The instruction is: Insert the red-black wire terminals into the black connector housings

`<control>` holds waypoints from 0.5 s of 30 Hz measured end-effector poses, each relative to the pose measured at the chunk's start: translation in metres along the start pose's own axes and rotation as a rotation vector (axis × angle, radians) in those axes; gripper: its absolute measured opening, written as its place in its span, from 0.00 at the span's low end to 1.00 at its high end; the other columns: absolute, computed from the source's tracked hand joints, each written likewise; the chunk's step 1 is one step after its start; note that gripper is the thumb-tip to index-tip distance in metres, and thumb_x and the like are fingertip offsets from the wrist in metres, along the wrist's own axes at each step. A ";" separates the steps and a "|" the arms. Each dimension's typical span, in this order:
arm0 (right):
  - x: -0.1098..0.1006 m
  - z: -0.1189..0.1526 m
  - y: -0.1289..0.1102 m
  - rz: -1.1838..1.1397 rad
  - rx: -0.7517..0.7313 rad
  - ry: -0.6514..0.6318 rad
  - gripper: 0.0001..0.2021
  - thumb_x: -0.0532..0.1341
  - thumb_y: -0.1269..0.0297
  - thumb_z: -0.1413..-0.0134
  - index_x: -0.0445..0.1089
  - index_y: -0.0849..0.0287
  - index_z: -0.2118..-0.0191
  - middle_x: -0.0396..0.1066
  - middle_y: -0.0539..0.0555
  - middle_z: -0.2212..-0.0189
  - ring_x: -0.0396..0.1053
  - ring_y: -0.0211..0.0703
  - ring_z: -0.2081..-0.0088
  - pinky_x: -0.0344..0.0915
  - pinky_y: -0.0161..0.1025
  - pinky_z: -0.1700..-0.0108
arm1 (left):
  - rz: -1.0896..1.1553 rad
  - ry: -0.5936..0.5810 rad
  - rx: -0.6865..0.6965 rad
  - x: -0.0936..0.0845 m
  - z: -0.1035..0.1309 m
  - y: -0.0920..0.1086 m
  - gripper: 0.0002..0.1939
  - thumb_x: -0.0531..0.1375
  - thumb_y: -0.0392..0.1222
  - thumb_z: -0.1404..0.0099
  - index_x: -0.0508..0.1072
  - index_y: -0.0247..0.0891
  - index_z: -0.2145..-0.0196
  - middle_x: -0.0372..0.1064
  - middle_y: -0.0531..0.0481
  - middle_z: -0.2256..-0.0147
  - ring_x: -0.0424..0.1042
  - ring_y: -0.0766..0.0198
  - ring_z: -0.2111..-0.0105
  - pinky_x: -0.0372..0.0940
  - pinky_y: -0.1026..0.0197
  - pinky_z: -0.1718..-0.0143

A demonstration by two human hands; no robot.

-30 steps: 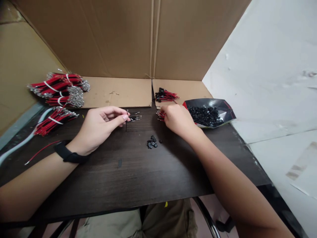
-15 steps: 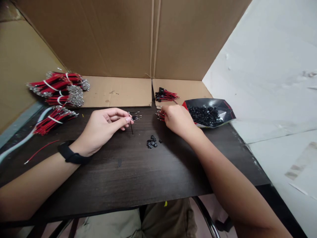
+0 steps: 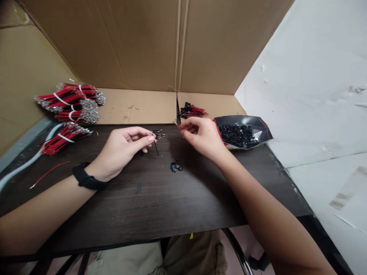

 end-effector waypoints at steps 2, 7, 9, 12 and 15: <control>0.015 0.005 -0.007 -0.259 0.080 -0.067 0.05 0.69 0.67 0.47 0.78 0.60 0.63 0.80 0.55 0.67 0.76 0.42 0.68 0.73 0.41 0.63 | 0.023 0.002 -0.009 0.001 0.001 0.000 0.10 0.72 0.44 0.38 0.82 0.35 0.63 0.80 0.47 0.65 0.72 0.68 0.71 0.67 0.67 0.71; 0.043 0.016 -0.024 -0.480 0.135 -0.164 0.08 0.72 0.63 0.47 0.77 0.60 0.63 0.79 0.53 0.67 0.74 0.39 0.68 0.72 0.37 0.64 | 0.062 -0.011 0.004 0.006 0.005 0.000 0.10 0.72 0.43 0.39 0.82 0.34 0.63 0.79 0.48 0.66 0.72 0.68 0.70 0.67 0.68 0.70; 0.047 0.019 -0.026 -0.515 0.140 -0.175 0.08 0.72 0.63 0.47 0.77 0.60 0.63 0.79 0.52 0.68 0.74 0.38 0.68 0.72 0.37 0.64 | 0.069 -0.011 0.007 0.007 0.006 0.000 0.10 0.72 0.43 0.39 0.82 0.34 0.63 0.79 0.48 0.66 0.72 0.68 0.70 0.67 0.68 0.71; 0.049 0.020 -0.024 -0.518 0.146 -0.172 0.08 0.72 0.64 0.48 0.77 0.60 0.63 0.79 0.52 0.68 0.74 0.38 0.68 0.71 0.37 0.64 | 0.069 -0.010 0.012 0.007 0.007 0.000 0.10 0.72 0.43 0.38 0.82 0.34 0.63 0.79 0.47 0.66 0.72 0.68 0.70 0.67 0.68 0.71; 0.050 0.020 -0.021 -0.496 0.151 -0.169 0.07 0.72 0.65 0.48 0.77 0.61 0.64 0.79 0.52 0.68 0.74 0.38 0.68 0.71 0.36 0.64 | 0.064 -0.016 0.023 0.007 0.007 0.001 0.09 0.72 0.42 0.38 0.82 0.34 0.63 0.79 0.47 0.66 0.73 0.68 0.70 0.67 0.68 0.71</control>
Point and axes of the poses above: each hand's wrist, its own z-axis away from the middle knuckle, its own x-axis out of the palm, y = z × x, the point moved 6 cm from there along -z, towards the middle knuckle
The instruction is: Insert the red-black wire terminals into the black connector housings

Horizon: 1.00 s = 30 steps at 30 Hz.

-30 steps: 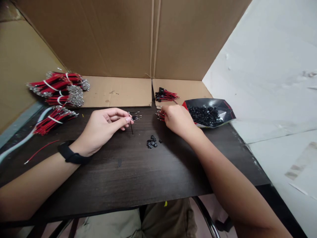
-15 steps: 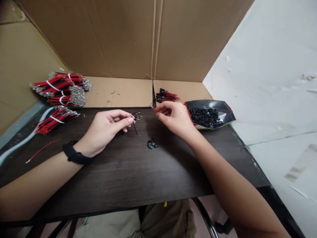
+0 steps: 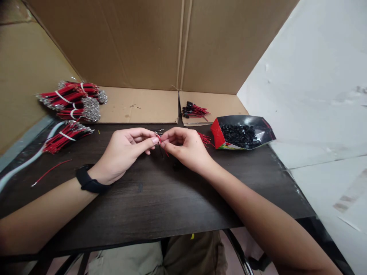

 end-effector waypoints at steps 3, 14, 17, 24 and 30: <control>0.000 0.000 0.001 0.007 -0.004 0.001 0.06 0.71 0.65 0.48 0.77 0.61 0.64 0.79 0.52 0.68 0.74 0.38 0.68 0.71 0.36 0.64 | -0.011 -0.001 0.001 0.000 0.000 0.001 0.09 0.72 0.42 0.38 0.82 0.34 0.63 0.80 0.47 0.65 0.73 0.68 0.70 0.67 0.68 0.71; 0.001 0.000 0.001 0.064 -0.037 0.006 0.05 0.70 0.66 0.47 0.76 0.60 0.65 0.78 0.51 0.69 0.73 0.37 0.70 0.69 0.36 0.66 | -0.051 0.032 0.035 -0.001 0.000 0.001 0.08 0.72 0.42 0.39 0.84 0.36 0.63 0.82 0.47 0.65 0.76 0.65 0.69 0.70 0.65 0.69; 0.001 0.001 0.000 0.070 -0.039 0.003 0.04 0.70 0.66 0.47 0.76 0.60 0.66 0.78 0.51 0.70 0.73 0.37 0.70 0.69 0.36 0.66 | -0.067 0.033 0.035 -0.001 0.000 0.001 0.09 0.72 0.43 0.38 0.84 0.36 0.63 0.82 0.46 0.65 0.76 0.65 0.69 0.70 0.65 0.68; 0.001 0.001 0.000 0.069 -0.001 -0.004 0.04 0.70 0.66 0.48 0.77 0.59 0.66 0.79 0.51 0.70 0.74 0.39 0.70 0.70 0.37 0.66 | -0.091 0.034 0.033 -0.001 0.000 0.003 0.10 0.72 0.45 0.39 0.84 0.36 0.64 0.82 0.45 0.63 0.78 0.61 0.66 0.71 0.62 0.66; 0.002 0.002 -0.003 0.078 -0.015 -0.005 0.04 0.69 0.66 0.48 0.77 0.59 0.66 0.78 0.51 0.71 0.73 0.38 0.71 0.69 0.36 0.67 | -0.086 0.025 0.043 0.000 0.001 0.004 0.09 0.71 0.44 0.38 0.83 0.36 0.64 0.82 0.46 0.63 0.78 0.61 0.65 0.71 0.62 0.65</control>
Point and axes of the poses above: each hand's wrist, its own z-axis away from the middle knuckle, its own x-axis out of the palm, y = z × x, the point moved 6 cm from there along -z, towards the middle knuckle
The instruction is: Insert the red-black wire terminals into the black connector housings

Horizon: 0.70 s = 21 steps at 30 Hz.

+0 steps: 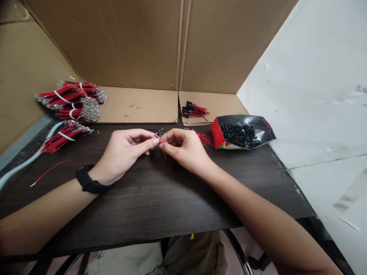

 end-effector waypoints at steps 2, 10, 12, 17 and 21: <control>0.000 0.000 -0.001 0.017 -0.013 0.001 0.03 0.69 0.67 0.47 0.77 0.59 0.66 0.78 0.51 0.71 0.73 0.38 0.71 0.69 0.36 0.66 | 0.002 -0.003 0.003 0.000 0.000 0.000 0.08 0.71 0.44 0.38 0.83 0.36 0.64 0.82 0.46 0.63 0.78 0.61 0.65 0.71 0.62 0.64; -0.001 0.002 -0.003 0.043 -0.042 0.014 0.03 0.69 0.67 0.47 0.77 0.59 0.66 0.79 0.51 0.69 0.74 0.39 0.69 0.70 0.37 0.64 | 0.006 0.011 0.001 0.000 0.001 -0.001 0.09 0.72 0.44 0.38 0.83 0.36 0.64 0.82 0.46 0.63 0.78 0.61 0.65 0.72 0.62 0.64; -0.001 0.002 -0.002 0.020 -0.038 0.017 0.04 0.69 0.67 0.47 0.77 0.59 0.65 0.79 0.51 0.69 0.74 0.39 0.69 0.70 0.37 0.65 | 0.002 0.014 0.003 -0.001 0.001 -0.001 0.08 0.72 0.44 0.38 0.83 0.37 0.64 0.82 0.46 0.63 0.78 0.61 0.65 0.72 0.61 0.63; -0.001 0.001 -0.002 -0.014 -0.027 0.037 0.05 0.70 0.68 0.50 0.77 0.59 0.66 0.79 0.52 0.69 0.75 0.39 0.69 0.72 0.36 0.64 | -0.018 0.019 0.005 -0.001 0.001 -0.001 0.09 0.72 0.45 0.38 0.84 0.37 0.63 0.83 0.45 0.63 0.79 0.60 0.65 0.72 0.61 0.63; -0.001 0.002 -0.002 -0.020 -0.017 0.037 0.05 0.71 0.68 0.50 0.76 0.59 0.66 0.79 0.52 0.68 0.75 0.39 0.68 0.73 0.36 0.64 | -0.022 0.014 0.008 -0.001 0.001 -0.001 0.10 0.72 0.46 0.38 0.84 0.37 0.63 0.83 0.45 0.64 0.79 0.60 0.65 0.73 0.61 0.63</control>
Point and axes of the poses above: each hand's wrist, its own z-axis away from the middle knuckle, its own x-axis out of the palm, y = z × x, the point moved 6 cm from there along -z, towards the middle knuckle
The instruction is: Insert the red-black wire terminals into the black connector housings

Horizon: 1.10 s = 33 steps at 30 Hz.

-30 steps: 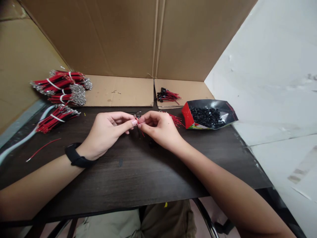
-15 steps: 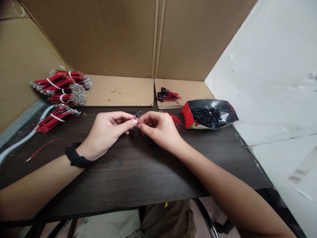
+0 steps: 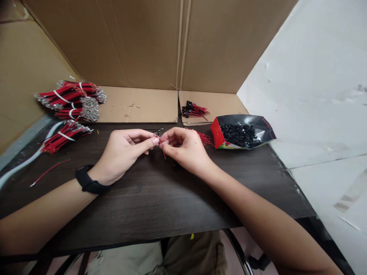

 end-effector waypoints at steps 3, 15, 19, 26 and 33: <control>-0.001 0.000 0.000 -0.006 0.001 0.007 0.05 0.71 0.68 0.51 0.77 0.59 0.66 0.79 0.52 0.68 0.74 0.39 0.68 0.72 0.36 0.63 | 0.011 -0.002 -0.002 0.000 0.000 -0.001 0.09 0.72 0.45 0.38 0.84 0.37 0.64 0.83 0.45 0.64 0.79 0.60 0.65 0.73 0.61 0.63; -0.001 0.001 0.000 0.018 -0.016 -0.005 0.05 0.71 0.67 0.50 0.77 0.59 0.66 0.79 0.52 0.69 0.74 0.39 0.68 0.71 0.36 0.64 | -0.007 0.006 -0.015 0.000 0.001 0.000 0.11 0.72 0.47 0.39 0.84 0.37 0.64 0.83 0.45 0.64 0.79 0.58 0.65 0.73 0.59 0.62; -0.002 0.000 0.000 0.035 -0.033 -0.015 0.04 0.71 0.67 0.49 0.77 0.59 0.66 0.79 0.52 0.69 0.74 0.39 0.68 0.71 0.37 0.64 | -0.035 0.013 -0.005 0.000 -0.001 0.002 0.10 0.71 0.47 0.38 0.84 0.37 0.64 0.82 0.45 0.65 0.79 0.58 0.66 0.73 0.59 0.63; 0.002 0.002 -0.007 0.047 -0.124 -0.019 0.03 0.68 0.65 0.42 0.77 0.56 0.63 0.79 0.50 0.65 0.75 0.38 0.64 0.72 0.36 0.58 | -0.252 0.112 0.022 -0.018 0.002 -0.001 0.08 0.71 0.51 0.39 0.86 0.49 0.64 0.83 0.53 0.67 0.80 0.55 0.65 0.71 0.63 0.69; 0.007 -0.004 0.006 -0.075 0.048 -0.047 0.12 0.73 0.56 0.46 0.76 0.57 0.64 0.78 0.50 0.66 0.73 0.38 0.66 0.71 0.35 0.59 | -0.120 0.169 0.073 -0.019 0.000 -0.021 0.08 0.71 0.50 0.40 0.85 0.54 0.61 0.81 0.56 0.68 0.80 0.55 0.64 0.71 0.65 0.74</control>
Point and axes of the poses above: each hand's wrist, its own z-axis away from the middle knuckle, its own x-axis out of the palm, y = z × x, the point moved 6 cm from there along -z, towards the middle knuckle
